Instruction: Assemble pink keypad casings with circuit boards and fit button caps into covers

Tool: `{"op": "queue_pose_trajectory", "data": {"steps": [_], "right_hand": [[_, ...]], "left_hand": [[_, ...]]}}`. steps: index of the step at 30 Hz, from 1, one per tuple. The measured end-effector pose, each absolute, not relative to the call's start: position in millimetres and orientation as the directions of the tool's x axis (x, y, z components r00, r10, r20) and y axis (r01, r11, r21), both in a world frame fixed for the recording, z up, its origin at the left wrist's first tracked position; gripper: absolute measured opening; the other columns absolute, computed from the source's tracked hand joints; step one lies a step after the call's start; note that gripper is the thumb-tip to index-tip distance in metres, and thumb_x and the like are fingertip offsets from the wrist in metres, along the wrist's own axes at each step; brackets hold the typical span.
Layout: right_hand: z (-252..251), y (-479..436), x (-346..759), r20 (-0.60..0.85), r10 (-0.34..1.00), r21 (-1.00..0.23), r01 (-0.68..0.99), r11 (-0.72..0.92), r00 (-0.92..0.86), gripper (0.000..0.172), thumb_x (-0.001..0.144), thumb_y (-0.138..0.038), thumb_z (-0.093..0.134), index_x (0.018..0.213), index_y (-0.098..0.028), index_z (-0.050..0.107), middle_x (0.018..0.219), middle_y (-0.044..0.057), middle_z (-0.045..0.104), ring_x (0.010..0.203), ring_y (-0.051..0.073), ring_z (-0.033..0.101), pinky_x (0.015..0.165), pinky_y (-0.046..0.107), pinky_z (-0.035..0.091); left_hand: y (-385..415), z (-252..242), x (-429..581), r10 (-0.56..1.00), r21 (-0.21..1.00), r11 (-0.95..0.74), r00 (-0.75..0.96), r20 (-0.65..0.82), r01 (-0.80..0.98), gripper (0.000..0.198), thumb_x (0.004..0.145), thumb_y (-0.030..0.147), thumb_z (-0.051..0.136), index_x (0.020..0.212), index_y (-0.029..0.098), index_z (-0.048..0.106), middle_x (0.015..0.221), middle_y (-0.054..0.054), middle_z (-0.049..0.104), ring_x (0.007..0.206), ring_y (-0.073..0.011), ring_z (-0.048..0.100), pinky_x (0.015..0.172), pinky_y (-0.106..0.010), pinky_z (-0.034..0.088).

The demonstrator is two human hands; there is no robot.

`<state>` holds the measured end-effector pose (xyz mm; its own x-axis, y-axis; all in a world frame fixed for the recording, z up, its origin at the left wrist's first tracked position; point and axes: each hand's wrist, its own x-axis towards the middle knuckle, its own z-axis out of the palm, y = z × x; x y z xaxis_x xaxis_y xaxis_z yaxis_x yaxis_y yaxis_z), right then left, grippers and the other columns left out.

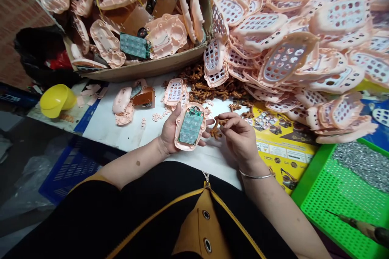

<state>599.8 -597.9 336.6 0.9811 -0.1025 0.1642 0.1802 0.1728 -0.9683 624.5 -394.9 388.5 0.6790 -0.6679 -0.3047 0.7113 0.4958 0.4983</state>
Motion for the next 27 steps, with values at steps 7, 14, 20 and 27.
{"op": "queue_pose_trajectory", "data": {"steps": [7,14,20,27], "right_hand": [[337,-599,598,0.173,-0.086,-0.959,0.188,0.210,0.981,0.020,0.079,-0.040,0.079,0.086,-0.024,0.068,0.108,0.007,0.073,0.108,0.023,0.068,0.096,0.045,0.058],[348,-578,592,-0.211,0.127,-0.857,-0.246,0.454,0.969,0.048,0.074,-0.054,0.083,0.104,-0.022,0.064,0.084,0.001,0.072,0.074,0.016,0.071,0.072,0.036,0.063],[341,-577,593,-0.214,0.001,-0.869,-0.190,0.456,0.977,0.044,0.069,-0.053,0.086,0.091,-0.022,0.063,0.072,-0.003,0.066,0.062,0.012,0.064,0.058,0.027,0.055],[343,-598,600,-0.024,-0.088,-0.955,0.003,0.296,0.996,0.038,0.079,-0.056,0.077,0.094,-0.024,0.065,0.076,-0.002,0.063,0.061,0.011,0.059,0.058,0.026,0.054]], "left_hand": [[-398,384,619,-0.707,0.477,0.430,0.614,-0.350,0.767,0.071,0.088,0.071,0.049,0.109,0.006,0.070,0.090,-0.019,0.075,0.076,-0.0322,0.075,0.060,-0.040,0.063],[-401,390,618,-0.605,0.506,0.535,0.725,-0.330,0.677,0.078,0.085,0.077,0.049,0.116,0.008,0.069,0.089,-0.018,0.076,0.076,-0.0284,0.075,0.064,-0.036,0.063],[-397,385,620,-0.606,0.519,0.530,0.728,-0.321,0.670,0.071,0.088,0.071,0.050,0.116,0.008,0.069,0.099,-0.020,0.076,0.078,-0.0292,0.075,0.064,-0.037,0.063],[-389,377,621,-0.729,0.442,0.382,0.559,-0.395,0.811,0.065,0.092,0.065,0.044,0.113,0.008,0.069,0.107,-0.023,0.074,0.082,-0.0330,0.076,0.066,-0.043,0.064]]}}
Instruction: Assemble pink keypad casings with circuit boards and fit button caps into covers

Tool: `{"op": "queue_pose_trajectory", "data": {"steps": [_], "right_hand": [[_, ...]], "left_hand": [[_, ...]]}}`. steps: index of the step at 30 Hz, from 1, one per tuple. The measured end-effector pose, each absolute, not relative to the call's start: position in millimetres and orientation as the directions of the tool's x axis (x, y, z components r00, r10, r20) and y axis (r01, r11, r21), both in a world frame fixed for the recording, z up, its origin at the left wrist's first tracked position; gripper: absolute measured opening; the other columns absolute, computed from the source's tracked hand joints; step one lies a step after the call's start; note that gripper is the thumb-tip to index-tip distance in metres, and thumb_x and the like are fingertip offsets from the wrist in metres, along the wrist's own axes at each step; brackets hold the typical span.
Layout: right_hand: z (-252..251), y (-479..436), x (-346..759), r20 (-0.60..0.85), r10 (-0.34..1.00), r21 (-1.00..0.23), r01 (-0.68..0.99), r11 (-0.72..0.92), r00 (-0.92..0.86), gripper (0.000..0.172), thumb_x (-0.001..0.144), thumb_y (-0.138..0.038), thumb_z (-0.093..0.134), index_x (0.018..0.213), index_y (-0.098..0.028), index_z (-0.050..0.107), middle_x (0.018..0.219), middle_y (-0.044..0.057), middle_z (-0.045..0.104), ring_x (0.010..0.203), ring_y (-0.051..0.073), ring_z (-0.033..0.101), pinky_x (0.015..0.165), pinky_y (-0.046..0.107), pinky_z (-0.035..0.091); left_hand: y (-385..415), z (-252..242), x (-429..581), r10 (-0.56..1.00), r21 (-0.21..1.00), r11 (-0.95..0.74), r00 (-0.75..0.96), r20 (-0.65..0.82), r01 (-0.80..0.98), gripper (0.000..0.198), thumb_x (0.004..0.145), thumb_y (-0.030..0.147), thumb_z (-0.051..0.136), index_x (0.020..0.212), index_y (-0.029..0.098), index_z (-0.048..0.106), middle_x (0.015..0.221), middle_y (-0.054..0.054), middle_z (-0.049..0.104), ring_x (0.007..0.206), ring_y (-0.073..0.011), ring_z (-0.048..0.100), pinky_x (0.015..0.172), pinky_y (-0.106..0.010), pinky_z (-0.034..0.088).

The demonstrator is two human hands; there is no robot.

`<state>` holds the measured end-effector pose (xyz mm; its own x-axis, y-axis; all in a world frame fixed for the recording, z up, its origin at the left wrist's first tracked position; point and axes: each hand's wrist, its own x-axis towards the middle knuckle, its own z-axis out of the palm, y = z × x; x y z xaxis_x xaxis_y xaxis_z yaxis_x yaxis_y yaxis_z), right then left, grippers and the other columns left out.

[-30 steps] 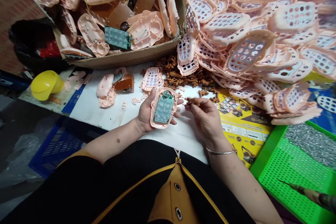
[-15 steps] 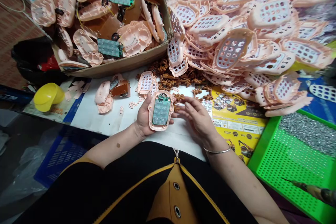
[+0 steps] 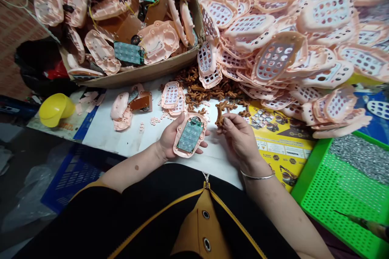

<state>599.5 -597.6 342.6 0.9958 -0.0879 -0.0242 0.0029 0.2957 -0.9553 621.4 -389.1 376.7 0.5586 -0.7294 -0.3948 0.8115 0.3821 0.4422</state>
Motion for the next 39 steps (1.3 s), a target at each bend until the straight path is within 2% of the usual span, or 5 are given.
{"op": "queue_pose_trajectory", "data": {"steps": [10,16,21,26,39], "right_hand": [[348,-601,596,0.084,0.038,-0.984,0.077,0.158,0.996,0.026,0.086,-0.048,0.073,0.094,-0.022,0.071,0.076,-0.002,0.066,0.062,0.011,0.060,0.059,0.026,0.052],[347,-608,595,0.311,0.044,-0.923,0.312,-0.225,0.949,0.013,0.093,-0.032,0.064,0.095,-0.021,0.071,0.085,0.002,0.071,0.077,0.015,0.065,0.073,0.030,0.051],[351,-608,594,0.336,0.104,-0.924,0.349,-0.158,0.936,0.012,0.096,-0.031,0.060,0.094,-0.021,0.067,0.084,0.003,0.071,0.075,0.015,0.066,0.068,0.028,0.051],[353,-604,595,0.469,0.164,-0.811,0.496,-0.311,0.868,0.016,0.097,-0.033,0.059,0.089,-0.021,0.067,0.080,0.005,0.069,0.074,0.017,0.062,0.071,0.031,0.051],[348,-597,592,0.092,0.153,-0.979,0.062,0.193,0.984,0.047,0.084,-0.065,0.070,0.106,-0.024,0.074,0.090,0.004,0.072,0.080,0.015,0.066,0.074,0.030,0.054]], "left_hand": [[-394,372,617,-0.784,0.380,0.290,0.446,-0.431,0.878,0.063,0.096,0.060,0.037,0.119,0.010,0.069,0.111,-0.023,0.074,0.082,-0.0326,0.076,0.062,-0.040,0.064],[-393,373,617,-0.749,0.392,0.273,0.449,-0.487,0.879,0.058,0.098,0.056,0.038,0.116,0.010,0.068,0.104,-0.021,0.075,0.075,-0.0302,0.076,0.056,-0.037,0.063],[-391,375,615,-0.798,0.386,0.249,0.414,-0.438,0.888,0.062,0.098,0.057,0.036,0.111,0.006,0.068,0.104,-0.023,0.075,0.075,-0.0304,0.076,0.056,-0.038,0.063],[-390,378,611,-0.784,0.384,0.201,0.383,-0.488,0.901,0.061,0.099,0.054,0.032,0.109,0.007,0.069,0.099,-0.021,0.075,0.072,-0.0286,0.075,0.053,-0.036,0.062],[-383,382,592,-0.826,0.362,0.225,0.375,-0.421,0.904,0.074,0.099,0.060,0.022,0.120,0.005,0.067,0.101,-0.024,0.074,0.073,-0.0319,0.075,0.055,-0.040,0.063]]}}
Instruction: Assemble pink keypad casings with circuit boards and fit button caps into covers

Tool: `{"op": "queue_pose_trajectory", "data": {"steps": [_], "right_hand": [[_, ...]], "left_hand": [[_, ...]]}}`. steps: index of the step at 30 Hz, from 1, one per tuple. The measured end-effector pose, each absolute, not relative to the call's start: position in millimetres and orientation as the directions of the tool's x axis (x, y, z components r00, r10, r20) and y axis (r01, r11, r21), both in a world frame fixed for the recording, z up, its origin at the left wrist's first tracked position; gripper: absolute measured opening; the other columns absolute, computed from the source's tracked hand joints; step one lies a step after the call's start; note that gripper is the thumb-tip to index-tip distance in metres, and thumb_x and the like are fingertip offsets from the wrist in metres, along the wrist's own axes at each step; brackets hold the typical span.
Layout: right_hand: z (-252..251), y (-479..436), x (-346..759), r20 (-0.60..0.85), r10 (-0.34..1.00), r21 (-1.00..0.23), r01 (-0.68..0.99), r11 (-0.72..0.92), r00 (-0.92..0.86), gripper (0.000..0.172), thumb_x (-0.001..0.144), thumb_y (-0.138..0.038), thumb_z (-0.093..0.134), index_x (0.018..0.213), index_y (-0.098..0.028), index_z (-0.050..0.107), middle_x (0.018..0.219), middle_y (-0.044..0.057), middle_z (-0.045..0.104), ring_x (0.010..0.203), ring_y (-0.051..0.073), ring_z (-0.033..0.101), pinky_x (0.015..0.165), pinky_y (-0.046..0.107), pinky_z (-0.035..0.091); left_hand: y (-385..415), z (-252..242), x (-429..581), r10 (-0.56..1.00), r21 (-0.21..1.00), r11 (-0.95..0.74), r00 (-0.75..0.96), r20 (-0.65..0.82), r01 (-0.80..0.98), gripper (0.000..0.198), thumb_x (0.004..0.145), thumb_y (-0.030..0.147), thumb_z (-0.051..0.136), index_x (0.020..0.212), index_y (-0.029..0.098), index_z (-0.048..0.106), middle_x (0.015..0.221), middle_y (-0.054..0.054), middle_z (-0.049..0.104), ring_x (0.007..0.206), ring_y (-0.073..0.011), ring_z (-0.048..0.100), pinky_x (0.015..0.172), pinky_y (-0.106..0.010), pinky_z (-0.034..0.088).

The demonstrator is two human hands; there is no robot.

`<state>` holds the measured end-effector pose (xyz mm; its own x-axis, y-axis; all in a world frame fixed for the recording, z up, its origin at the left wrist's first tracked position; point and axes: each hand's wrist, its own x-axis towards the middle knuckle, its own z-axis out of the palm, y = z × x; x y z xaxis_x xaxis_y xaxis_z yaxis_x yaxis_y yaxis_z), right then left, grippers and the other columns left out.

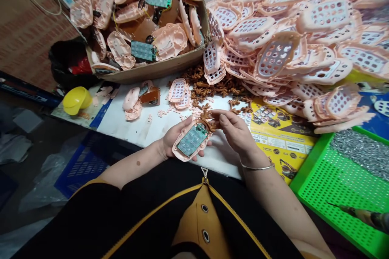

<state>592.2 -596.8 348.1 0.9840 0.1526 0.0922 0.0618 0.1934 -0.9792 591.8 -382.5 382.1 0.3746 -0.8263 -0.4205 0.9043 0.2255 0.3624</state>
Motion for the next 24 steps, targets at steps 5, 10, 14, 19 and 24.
{"op": "queue_pose_trajectory", "data": {"steps": [5,10,14,19,24], "right_hand": [[355,-598,591,0.053,0.333,-0.969,-0.032,0.246,0.942,0.043,0.078,-0.061,0.078,0.093,-0.020,0.075,0.076,0.001,0.068,0.067,0.012,0.059,0.067,0.028,0.052],[364,-598,586,0.343,0.219,-0.936,0.313,0.162,0.913,0.026,0.084,-0.046,0.076,0.081,-0.021,0.068,0.075,0.001,0.064,0.067,0.013,0.057,0.066,0.030,0.051],[361,-590,585,0.511,0.166,-0.853,0.521,-0.020,0.844,0.018,0.090,-0.037,0.070,0.081,-0.022,0.065,0.077,0.002,0.061,0.072,0.015,0.057,0.071,0.031,0.051],[357,-582,582,0.365,0.194,-0.917,0.315,0.246,0.911,0.029,0.087,-0.048,0.073,0.083,-0.022,0.061,0.078,0.000,0.058,0.067,0.013,0.054,0.059,0.027,0.048],[354,-579,582,0.250,0.194,-0.952,0.205,0.226,0.949,0.031,0.081,-0.049,0.079,0.083,-0.022,0.065,0.078,0.000,0.060,0.068,0.013,0.054,0.064,0.028,0.050]], "left_hand": [[-388,387,579,-0.812,0.372,0.231,0.389,-0.435,0.899,0.072,0.099,0.058,0.022,0.125,0.006,0.065,0.099,-0.024,0.075,0.074,-0.0331,0.075,0.054,-0.042,0.062],[-393,395,570,-0.792,0.342,0.291,0.425,-0.438,0.894,0.076,0.098,0.059,0.016,0.124,0.006,0.065,0.098,-0.024,0.074,0.072,-0.0325,0.075,0.053,-0.041,0.061],[-389,393,567,-0.781,0.348,0.309,0.445,-0.438,0.885,0.077,0.098,0.057,0.012,0.112,0.007,0.069,0.099,-0.024,0.074,0.072,-0.0313,0.075,0.054,-0.040,0.062],[-381,387,568,-0.829,0.336,0.296,0.415,-0.375,0.894,0.073,0.099,0.058,0.018,0.113,0.007,0.069,0.102,-0.025,0.074,0.074,-0.0335,0.075,0.055,-0.041,0.062],[-376,383,574,-0.830,0.383,0.256,0.405,-0.384,0.888,0.069,0.100,0.055,0.023,0.121,0.007,0.066,0.101,-0.023,0.074,0.073,-0.0320,0.075,0.052,-0.039,0.061]]}}
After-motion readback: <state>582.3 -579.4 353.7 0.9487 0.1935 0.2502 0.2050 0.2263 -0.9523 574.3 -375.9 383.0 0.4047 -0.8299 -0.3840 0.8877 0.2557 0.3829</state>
